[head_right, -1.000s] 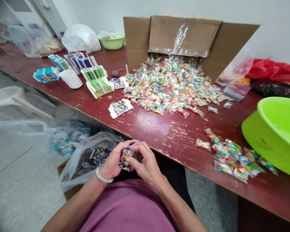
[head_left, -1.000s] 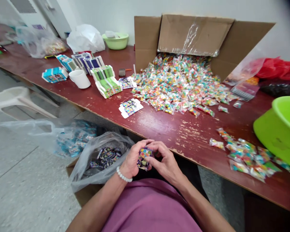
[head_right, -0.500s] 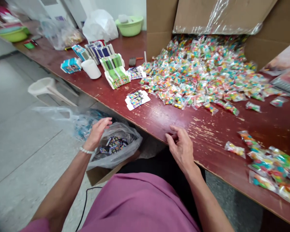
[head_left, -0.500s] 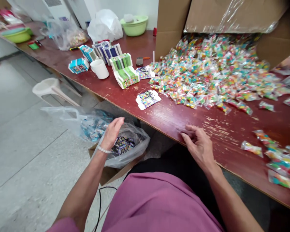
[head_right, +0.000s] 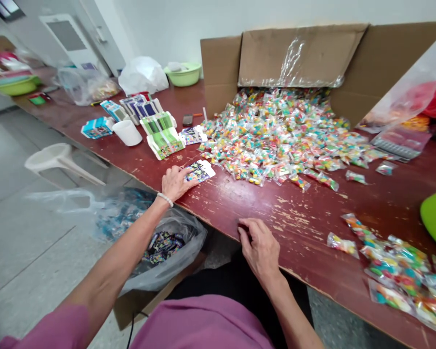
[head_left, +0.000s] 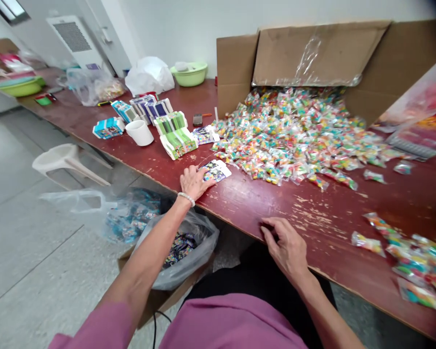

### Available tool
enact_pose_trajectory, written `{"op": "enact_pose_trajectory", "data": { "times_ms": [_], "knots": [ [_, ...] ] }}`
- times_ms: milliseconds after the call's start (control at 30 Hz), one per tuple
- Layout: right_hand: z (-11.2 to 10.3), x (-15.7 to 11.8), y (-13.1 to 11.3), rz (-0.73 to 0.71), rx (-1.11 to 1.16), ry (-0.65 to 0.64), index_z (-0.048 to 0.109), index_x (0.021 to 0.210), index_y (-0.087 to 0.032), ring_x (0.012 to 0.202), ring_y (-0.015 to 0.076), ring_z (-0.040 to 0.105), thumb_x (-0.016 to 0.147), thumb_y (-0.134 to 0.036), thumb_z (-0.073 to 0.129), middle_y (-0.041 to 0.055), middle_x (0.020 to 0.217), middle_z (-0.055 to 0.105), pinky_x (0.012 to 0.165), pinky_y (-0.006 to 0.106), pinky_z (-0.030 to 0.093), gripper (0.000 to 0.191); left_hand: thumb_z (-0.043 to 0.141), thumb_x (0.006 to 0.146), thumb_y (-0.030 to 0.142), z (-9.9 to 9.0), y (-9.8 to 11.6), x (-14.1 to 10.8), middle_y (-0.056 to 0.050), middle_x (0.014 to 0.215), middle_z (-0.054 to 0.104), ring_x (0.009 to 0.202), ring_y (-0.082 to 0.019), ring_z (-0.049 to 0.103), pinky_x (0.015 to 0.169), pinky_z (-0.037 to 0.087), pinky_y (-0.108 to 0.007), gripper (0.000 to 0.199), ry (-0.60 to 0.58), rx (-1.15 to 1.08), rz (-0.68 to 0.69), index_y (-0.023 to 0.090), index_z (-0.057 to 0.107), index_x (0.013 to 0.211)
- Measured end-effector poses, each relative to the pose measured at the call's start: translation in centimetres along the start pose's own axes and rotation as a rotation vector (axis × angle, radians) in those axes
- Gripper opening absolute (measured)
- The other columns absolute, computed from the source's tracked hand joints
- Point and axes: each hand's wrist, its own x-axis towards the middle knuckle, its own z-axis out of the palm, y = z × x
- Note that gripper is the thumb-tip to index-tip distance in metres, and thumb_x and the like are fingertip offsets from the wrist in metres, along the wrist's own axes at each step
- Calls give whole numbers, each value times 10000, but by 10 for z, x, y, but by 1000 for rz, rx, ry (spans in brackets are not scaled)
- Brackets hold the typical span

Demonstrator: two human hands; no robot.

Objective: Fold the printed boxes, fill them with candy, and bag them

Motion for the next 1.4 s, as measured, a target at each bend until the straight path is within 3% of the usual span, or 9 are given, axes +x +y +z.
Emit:
{"op": "enact_pose_trajectory", "data": {
  "times_ms": [100, 200, 400, 533, 667, 733, 833, 1067, 1400],
  "knots": [
    [0, 0, 1, 32, 31, -17, 688, 1009, -212, 910, 207, 679, 943, -305, 525, 65, 1007, 722, 780, 315, 520, 200, 795, 687, 406, -2, 1, 3, -113, 1162, 605, 1186, -349, 471, 943, 385, -430, 397, 48, -331, -119, 235, 697, 1033],
    [-4, 3, 0, 150, 124, -51, 697, 999, -212, 856, 220, 675, 909, -348, 565, 71, 962, 726, 776, 346, 523, 211, 748, 707, 341, -5, 10, -6, -68, 929, 662, 989, -279, 591, 829, 450, -365, 233, 24, -553, -192, 194, 663, 866],
    [-14, 21, -37, 619, 913, -96, 612, 1185, -188, 784, 202, 691, 776, -516, 712, 83, 994, 738, 675, 315, 553, 534, 744, 702, 421, -10, 56, -91, 9, 664, 635, 587, -131, 585, 578, 482, -250, 313, -181, -906, -198, 164, 571, 747],
    [-19, 30, -60, 646, 1195, -139, 683, 945, -179, 696, 185, 685, 721, -509, 771, 49, 844, 746, 665, 309, 563, 408, 813, 685, 351, -22, 80, -140, -18, 738, 688, 601, -109, 608, 606, 491, -232, 309, -520, -1462, -364, 139, 627, 813],
    [-30, 25, -61, 586, 1150, -227, 697, 951, -168, 568, 135, 637, 780, -449, 744, 17, 726, 711, 545, 246, 534, 332, 827, 668, 326, -30, 84, -150, -97, 886, 731, 748, -205, 702, 747, 545, -337, 422, -1011, -1674, -303, 127, 692, 1015],
    [-36, 21, -62, 548, 1143, -319, 680, 1042, -177, 448, 113, 575, 837, -465, 679, -5, 664, 679, 425, 227, 480, 354, 835, 642, 325, -30, 86, -150, -92, 806, 720, 691, -216, 699, 700, 546, -337, 406, -1115, -1671, -247, 115, 698, 963],
    [-42, 18, -69, 485, 1119, -384, 640, 1137, -202, 447, 120, 578, 874, -479, 616, 5, 742, 694, 393, 234, 465, 382, 827, 647, 278, -28, 92, -150, -44, 701, 679, 611, -159, 642, 627, 516, -276, 292, -973, -1554, -160, 113, 690, 845],
    [-41, 13, -87, 360, 808, -187, 570, 1194, -211, 890, 209, 677, 700, -352, 793, 52, 1046, 710, 845, 351, 543, 560, 778, 674, 196, -34, 103, -149, -49, 990, 734, 937, -231, 663, 856, 516, -320, 431, -632, -1187, 195, 157, 699, 1096],
    [-39, 14, -92, 387, 607, -154, 580, 1245, -204, 863, 224, 683, 669, -314, 745, 59, 1057, 722, 797, 344, 550, 609, 681, 782, 288, -15, 111, -158, -72, 1032, 733, 964, -240, 665, 921, 507, -333, 271, -504, -1230, 137, 167, 731, 1019]
  ]
}}
